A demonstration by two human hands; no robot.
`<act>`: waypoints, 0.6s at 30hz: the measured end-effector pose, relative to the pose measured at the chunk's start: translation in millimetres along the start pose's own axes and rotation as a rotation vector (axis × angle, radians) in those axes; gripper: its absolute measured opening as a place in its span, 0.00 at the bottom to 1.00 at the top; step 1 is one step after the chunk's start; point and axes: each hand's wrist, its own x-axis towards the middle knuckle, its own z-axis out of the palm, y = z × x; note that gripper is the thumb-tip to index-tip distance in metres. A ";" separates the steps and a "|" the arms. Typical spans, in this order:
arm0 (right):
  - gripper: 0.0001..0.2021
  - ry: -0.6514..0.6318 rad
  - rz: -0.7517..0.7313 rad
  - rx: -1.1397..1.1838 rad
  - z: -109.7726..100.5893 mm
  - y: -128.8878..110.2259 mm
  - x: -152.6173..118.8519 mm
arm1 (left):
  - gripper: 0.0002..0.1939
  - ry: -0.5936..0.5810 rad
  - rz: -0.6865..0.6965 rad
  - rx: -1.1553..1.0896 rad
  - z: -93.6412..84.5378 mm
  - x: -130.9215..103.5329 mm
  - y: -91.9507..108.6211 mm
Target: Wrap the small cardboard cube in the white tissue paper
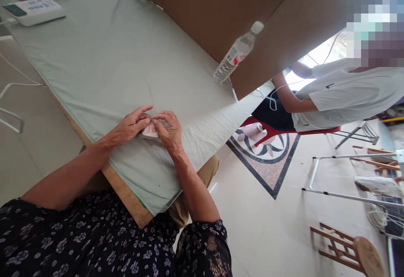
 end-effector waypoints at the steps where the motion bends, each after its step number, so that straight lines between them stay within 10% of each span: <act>1: 0.06 -0.011 -0.021 -0.033 -2.5 -2.0 -3.5 | 0.36 0.018 0.009 0.023 1.5 -0.6 -0.1; 10: 0.17 -0.211 -0.271 -0.602 -18.9 -14.6 -48.0 | 0.31 0.087 0.124 0.147 11.4 -6.7 -5.3; 18: 0.28 -0.114 -0.233 -0.535 -26.2 -19.1 -49.2 | 0.35 0.106 0.100 0.078 5.6 -5.0 -3.4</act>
